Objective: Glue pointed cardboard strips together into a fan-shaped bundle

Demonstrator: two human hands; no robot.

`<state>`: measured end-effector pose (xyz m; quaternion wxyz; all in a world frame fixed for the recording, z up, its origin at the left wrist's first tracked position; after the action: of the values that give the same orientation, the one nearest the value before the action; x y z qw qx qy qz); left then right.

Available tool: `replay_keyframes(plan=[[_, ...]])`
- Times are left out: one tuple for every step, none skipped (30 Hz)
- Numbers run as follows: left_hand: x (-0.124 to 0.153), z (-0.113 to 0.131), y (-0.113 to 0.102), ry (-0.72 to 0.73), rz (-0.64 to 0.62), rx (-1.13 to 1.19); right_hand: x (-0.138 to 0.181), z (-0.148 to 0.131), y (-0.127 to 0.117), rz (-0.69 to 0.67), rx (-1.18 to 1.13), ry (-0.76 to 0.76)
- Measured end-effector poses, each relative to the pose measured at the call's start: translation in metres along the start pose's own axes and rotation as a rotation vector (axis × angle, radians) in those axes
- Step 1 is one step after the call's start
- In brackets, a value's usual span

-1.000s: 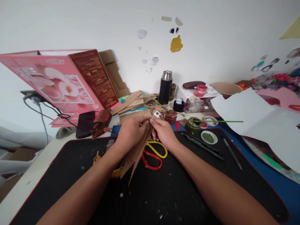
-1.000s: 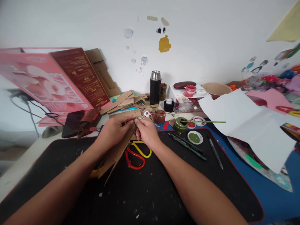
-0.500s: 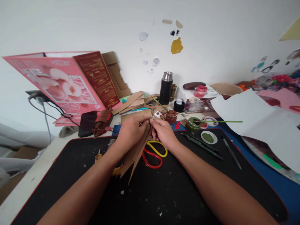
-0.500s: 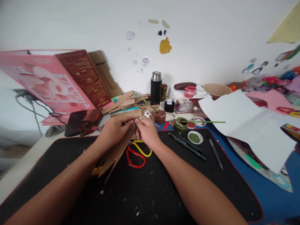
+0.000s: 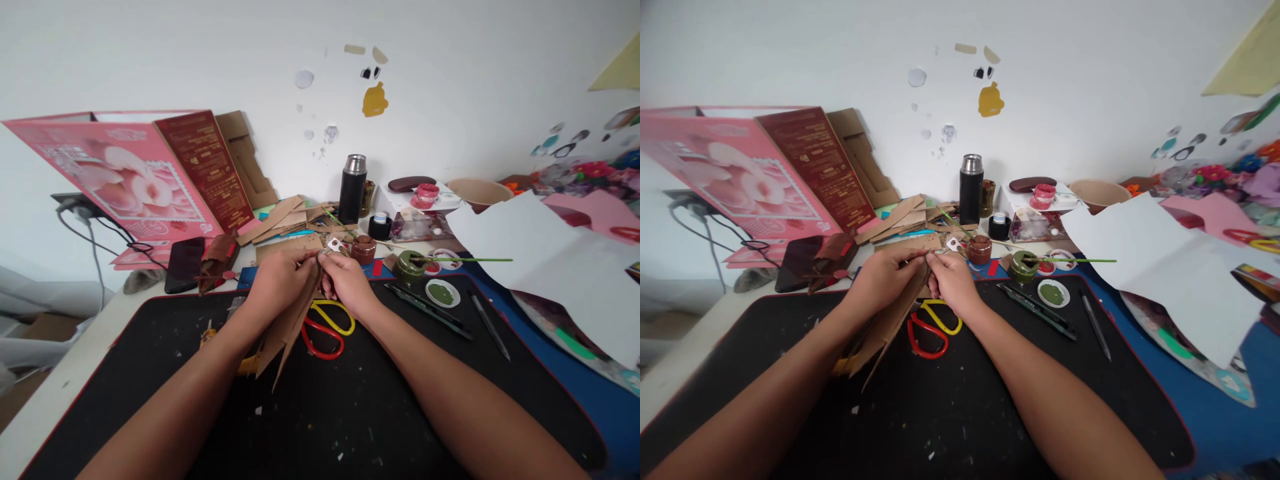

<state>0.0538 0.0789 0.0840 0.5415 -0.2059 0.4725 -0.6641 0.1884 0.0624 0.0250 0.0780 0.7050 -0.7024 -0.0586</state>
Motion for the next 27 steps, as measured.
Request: replay_keyframes(plan=[[0.0002, 0.0001, -0.0003, -0.004, -0.003, 0.003, 0.0001, 0.0001, 0.0002, -0.002, -0.001, 0.002], [0.0004, 0.0004, -0.0006, -0.007, -0.007, 0.006, 0.0002, 0.0001, 0.0004, -0.003, -0.003, 0.004], [0.0007, 0.0005, -0.0009, -0.013, -0.011, 0.009, 0.0003, 0.0001, 0.0006, -0.004, -0.005, 0.005], [0.0009, 0.0006, -0.0012, -0.017, -0.014, 0.012, 0.0004, 0.0001, 0.0008, -0.005, -0.008, 0.005], [0.0012, 0.0006, -0.0015, -0.019, -0.015, 0.014, 0.0005, 0.0, 0.001, -0.005, -0.01, 0.003], [0.0013, 0.0006, -0.0016, -0.018, -0.015, 0.017, 0.0005, -0.0002, 0.0012, -0.005, -0.011, -0.001], [0.0014, 0.0006, -0.0016, -0.016, -0.014, 0.02, 0.0005, -0.0002, 0.0013, -0.006, -0.011, -0.003], [0.0013, 0.0005, -0.0014, -0.011, -0.014, 0.022, 0.0004, -0.0002, 0.0013, -0.006, -0.01, -0.006], [0.0012, 0.0004, -0.0011, -0.007, -0.014, 0.024, 0.0002, -0.0001, 0.0013, -0.006, -0.008, -0.006], [0.001, 0.0002, -0.0008, -0.004, -0.015, 0.024, 0.0, 0.0001, 0.0013, -0.006, -0.006, -0.006], [0.0008, -0.0001, -0.0005, -0.004, -0.014, 0.023, -0.0002, 0.0003, 0.0011, -0.006, -0.003, -0.004], [0.0006, -0.0005, -0.0003, -0.007, -0.013, 0.022, -0.0004, 0.0004, 0.001, -0.006, -0.002, -0.002], [0.0004, -0.0006, -0.0002, -0.01, -0.01, 0.023, -0.0005, 0.0005, 0.0009, -0.007, -0.002, -0.001], [0.0002, -0.0006, -0.0002, -0.01, -0.008, 0.025, -0.0006, 0.0004, 0.0008, -0.007, -0.003, -0.001], [0.0001, -0.0003, -0.0002, -0.008, -0.007, 0.029, -0.0007, 0.0003, 0.0007, -0.007, -0.005, -0.002], [0.0, -0.0001, -0.0001, -0.007, -0.008, 0.032, -0.0007, 0.0, 0.0006, -0.007, -0.007, -0.005], [0.0, 0.0, 0.0, -0.005, -0.009, 0.034, -0.0007, -0.0002, 0.0006, -0.007, -0.008, -0.007], [-0.0001, 0.0001, 0.0003, -0.005, -0.011, 0.036, -0.0006, -0.0004, 0.0005, -0.006, -0.007, -0.01], [-0.0001, 0.0, 0.0005, -0.004, -0.011, 0.039, -0.0006, -0.0005, 0.0005, -0.007, -0.003, -0.012], [-0.0002, -0.0002, 0.0006, -0.003, -0.01, 0.043, -0.0005, -0.0006, 0.0004, -0.008, 0.003, -0.012], [-0.0001, -0.0003, 0.0007, 0.0, -0.009, 0.046, -0.0004, -0.0006, 0.0003, -0.008, 0.01, -0.013], [-0.0001, -0.0005, 0.0009, 0.002, -0.009, 0.049, -0.0003, -0.0008, 0.0002, -0.008, 0.017, -0.015], [0.0001, -0.0009, 0.001, 0.001, -0.009, 0.05, -0.0002, -0.001, 0.0001, -0.007, 0.025, -0.018], [0.0002, -0.0014, 0.0011, -0.004, -0.01, 0.049, -0.0001, -0.0013, 0.0, -0.007, 0.031, -0.021], [0.0003, -0.0019, 0.001, -0.01, -0.009, 0.048, 0.0, -0.0015, -0.0001, -0.005, 0.033, -0.022], [0.0005, -0.0021, 0.0008, -0.014, -0.008, 0.047, 0.0, -0.0017, -0.0001, -0.004, 0.033, -0.022], [0.0006, -0.002, 0.0006, -0.016, -0.008, 0.047, 0.0, -0.0017, -0.0002, -0.003, 0.03, -0.019]])
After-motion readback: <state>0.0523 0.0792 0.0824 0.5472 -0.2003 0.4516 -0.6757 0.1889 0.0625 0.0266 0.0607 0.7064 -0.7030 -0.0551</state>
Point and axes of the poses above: each hand's wrist, its own x-axis away from the middle knuckle, its own y-axis out of the palm, z = x × y, the point moved 6 cm from there along -x, towards the middle knuckle, and after that the axes turned 4 degrees about -x, right-handed, at the moved point
